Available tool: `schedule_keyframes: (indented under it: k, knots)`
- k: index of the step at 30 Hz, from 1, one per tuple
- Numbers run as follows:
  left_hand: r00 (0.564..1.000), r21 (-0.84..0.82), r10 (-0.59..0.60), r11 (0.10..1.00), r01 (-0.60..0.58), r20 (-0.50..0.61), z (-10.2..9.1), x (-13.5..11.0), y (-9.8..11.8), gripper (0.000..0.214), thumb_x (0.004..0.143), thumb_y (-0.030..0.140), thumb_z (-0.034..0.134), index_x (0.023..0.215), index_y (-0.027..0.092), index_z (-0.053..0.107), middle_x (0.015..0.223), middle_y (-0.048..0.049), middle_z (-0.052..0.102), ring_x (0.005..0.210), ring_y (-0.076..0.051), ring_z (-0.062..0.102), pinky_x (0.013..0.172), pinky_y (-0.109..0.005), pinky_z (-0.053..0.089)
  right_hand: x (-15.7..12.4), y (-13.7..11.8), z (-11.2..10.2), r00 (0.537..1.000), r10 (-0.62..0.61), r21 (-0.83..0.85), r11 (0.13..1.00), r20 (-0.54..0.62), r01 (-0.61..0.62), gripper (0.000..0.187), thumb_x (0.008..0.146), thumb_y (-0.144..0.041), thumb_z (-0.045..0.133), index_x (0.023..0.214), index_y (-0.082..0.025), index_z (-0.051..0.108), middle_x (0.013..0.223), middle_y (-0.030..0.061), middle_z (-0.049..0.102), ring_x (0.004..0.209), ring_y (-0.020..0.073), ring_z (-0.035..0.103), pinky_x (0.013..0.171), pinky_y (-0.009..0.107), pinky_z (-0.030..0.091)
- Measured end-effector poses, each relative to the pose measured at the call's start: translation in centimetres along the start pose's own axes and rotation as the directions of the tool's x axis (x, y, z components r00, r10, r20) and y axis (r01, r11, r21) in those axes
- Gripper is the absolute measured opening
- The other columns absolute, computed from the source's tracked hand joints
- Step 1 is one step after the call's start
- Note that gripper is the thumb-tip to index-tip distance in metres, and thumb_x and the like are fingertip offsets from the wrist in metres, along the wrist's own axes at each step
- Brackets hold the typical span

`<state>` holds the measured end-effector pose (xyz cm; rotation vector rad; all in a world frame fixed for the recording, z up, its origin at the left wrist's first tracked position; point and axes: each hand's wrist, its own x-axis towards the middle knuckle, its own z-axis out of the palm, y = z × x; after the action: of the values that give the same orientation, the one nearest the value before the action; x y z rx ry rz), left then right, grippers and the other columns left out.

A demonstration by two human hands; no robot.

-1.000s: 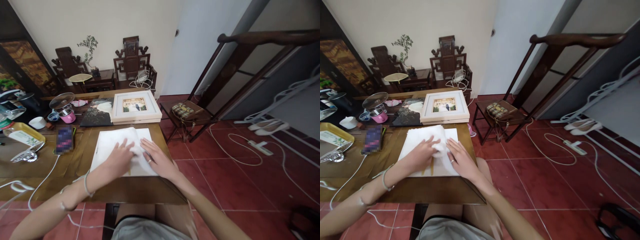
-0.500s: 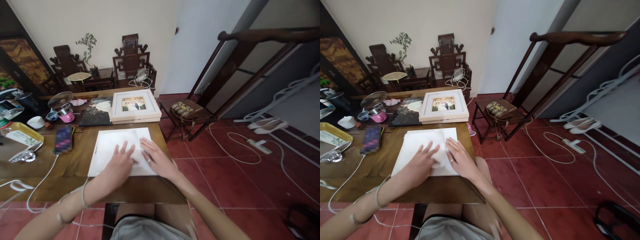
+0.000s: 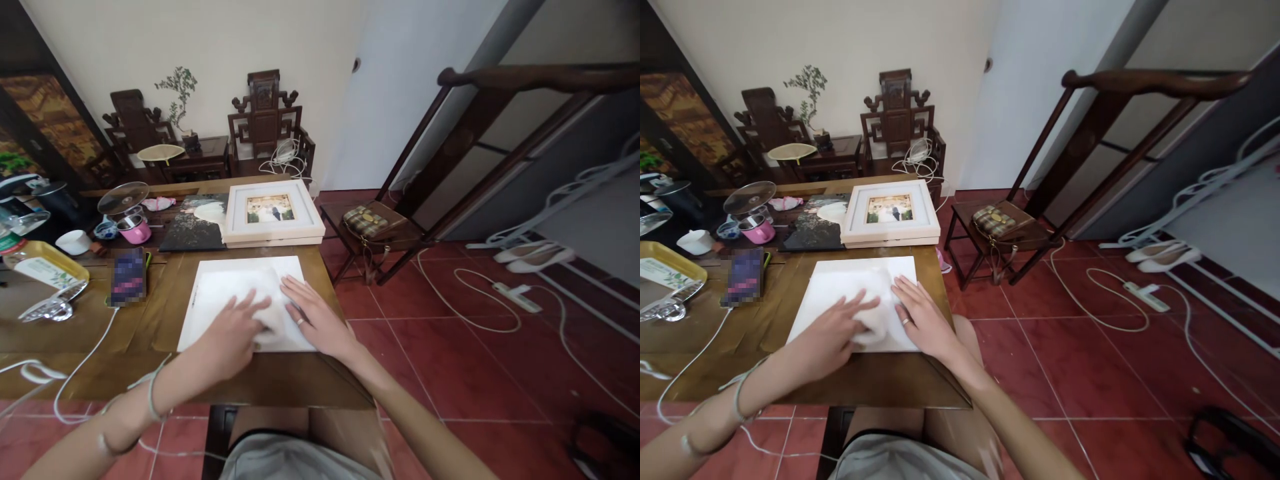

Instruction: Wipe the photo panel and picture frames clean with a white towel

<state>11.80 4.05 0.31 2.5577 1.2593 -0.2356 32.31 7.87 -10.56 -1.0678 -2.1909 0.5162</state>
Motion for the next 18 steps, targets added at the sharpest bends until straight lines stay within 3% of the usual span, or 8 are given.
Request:
schedule_keyframes:
  k: [6,10,14,18]
  knots:
    - [0.985,-0.105,-0.045,0.994,0.027,-0.167,0.2,3.3,-5.9,0.042,0.079,0.001,0.045,0.112,0.017,0.065,0.148,-0.0082,0.045,0.145,-0.030,0.023,0.115,-0.051,0.028,0.0,-0.1,-0.1,1.000,0.005,0.017,1.000,0.001,-0.005,0.045,0.096,-0.024,0.040,0.140,-0.017,0.048,0.148,0.0134,0.044,0.142,0.0228,0.033,0.117,0.052,0.026]
    - [0.976,-0.091,-0.132,0.989,0.118,-0.170,-0.2,3.2,-8.0,0.040,0.081,0.003,0.041,0.112,0.016,0.063,0.150,-0.0090,0.041,0.145,-0.031,0.021,0.115,-0.053,0.026,0.0,-0.2,-0.1,1.000,0.012,0.027,1.000,-0.009,-0.012,0.045,0.096,-0.024,0.040,0.140,-0.018,0.048,0.148,0.0125,0.044,0.142,0.0223,0.033,0.117,0.052,0.026]
    - [0.987,-0.113,-0.119,0.988,0.107,-0.107,-0.2,1.1,-7.0,0.048,0.076,-0.002,0.037,0.110,0.018,0.063,0.154,-0.0058,0.034,0.146,-0.028,0.016,0.116,-0.055,0.022,0.0,-0.1,0.0,1.000,0.003,0.023,1.000,-0.013,-0.003,0.045,0.096,-0.025,0.040,0.140,-0.019,0.048,0.148,0.0121,0.044,0.141,0.0220,0.034,0.117,0.052,0.026]
    - [0.990,-0.092,-0.043,0.995,0.031,-0.135,2.1,-2.6,-3.0,0.048,0.071,-0.006,0.037,0.097,0.018,0.069,0.156,-0.0015,0.030,0.147,-0.025,0.014,0.118,-0.055,0.019,0.0,-0.1,0.0,1.000,0.006,0.013,1.000,-0.011,-0.006,0.044,0.097,-0.026,0.041,0.140,-0.018,0.049,0.148,0.0135,0.044,0.141,0.0227,0.035,0.116,0.053,0.027]
